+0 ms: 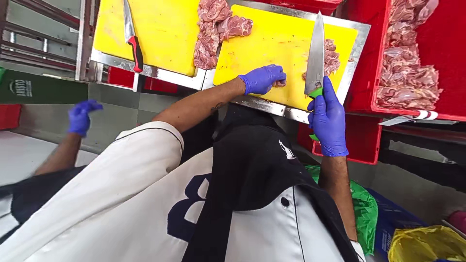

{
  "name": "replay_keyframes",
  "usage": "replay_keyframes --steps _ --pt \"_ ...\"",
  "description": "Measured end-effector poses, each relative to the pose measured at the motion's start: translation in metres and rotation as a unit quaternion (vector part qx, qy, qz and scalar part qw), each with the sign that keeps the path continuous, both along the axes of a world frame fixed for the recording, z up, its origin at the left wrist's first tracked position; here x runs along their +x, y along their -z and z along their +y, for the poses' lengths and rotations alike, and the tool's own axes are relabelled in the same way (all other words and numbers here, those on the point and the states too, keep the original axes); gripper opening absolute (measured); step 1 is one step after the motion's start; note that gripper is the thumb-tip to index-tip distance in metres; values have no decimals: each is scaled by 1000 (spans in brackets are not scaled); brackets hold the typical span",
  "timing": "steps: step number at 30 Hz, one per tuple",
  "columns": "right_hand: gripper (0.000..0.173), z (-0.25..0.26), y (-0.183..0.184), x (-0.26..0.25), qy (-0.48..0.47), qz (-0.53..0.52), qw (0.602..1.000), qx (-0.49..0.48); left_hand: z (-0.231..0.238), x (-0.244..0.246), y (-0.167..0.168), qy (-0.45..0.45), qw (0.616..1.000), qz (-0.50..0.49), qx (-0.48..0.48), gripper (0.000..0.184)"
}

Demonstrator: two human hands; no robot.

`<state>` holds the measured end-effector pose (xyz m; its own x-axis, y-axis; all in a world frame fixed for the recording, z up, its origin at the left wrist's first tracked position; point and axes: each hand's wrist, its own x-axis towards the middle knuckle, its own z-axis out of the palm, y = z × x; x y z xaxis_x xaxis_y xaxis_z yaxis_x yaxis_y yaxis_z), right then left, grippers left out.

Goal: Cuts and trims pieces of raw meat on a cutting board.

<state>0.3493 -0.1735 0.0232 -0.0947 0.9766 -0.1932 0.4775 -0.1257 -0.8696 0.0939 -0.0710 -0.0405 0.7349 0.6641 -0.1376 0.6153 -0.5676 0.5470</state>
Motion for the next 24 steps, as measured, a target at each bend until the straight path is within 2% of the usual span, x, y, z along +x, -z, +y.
replay_keyframes --steps 3,6,9,10,12,14,16,18,20,21,22,23,24 --pt "51 -10 3 9 18 12 1000 -8 30 -4 -4 15 998 -32 -53 33" --pt "51 -21 1 17 42 35 998 -14 56 -6 -23 -27 988 -74 -135 30" --pt "51 -28 2 24 69 58 996 -20 66 1 -18 -4 991 -55 -118 53" --pt "51 -30 4 25 75 61 995 -23 62 7 -10 22 995 -45 -86 54" --pt "51 -33 8 25 84 58 995 -24 44 21 -2 65 998 -11 -18 35" --pt "51 -38 11 26 91 53 994 -23 30 30 -7 125 992 27 -6 22" --pt "53 -43 11 23 95 52 994 -30 28 29 -19 169 982 22 -79 20" --pt "53 -50 11 23 105 59 992 -38 41 25 -41 171 963 -48 -202 22" --pt "53 -53 10 25 114 70 990 -37 75 19 -66 116 944 -165 -262 24" --pt "54 -54 10 26 115 77 990 -39 99 13 -74 46 945 -217 -240 26" --pt "54 -55 12 26 113 83 989 -42 127 7 -76 -52 954 -239 -171 32" --pt "53 -56 13 26 110 84 989 -43 156 1 -76 -171 959 -214 -71 40" --pt "53 -56 15 27 106 81 990 -43 183 -5 -75 -283 945 -165 19 47"
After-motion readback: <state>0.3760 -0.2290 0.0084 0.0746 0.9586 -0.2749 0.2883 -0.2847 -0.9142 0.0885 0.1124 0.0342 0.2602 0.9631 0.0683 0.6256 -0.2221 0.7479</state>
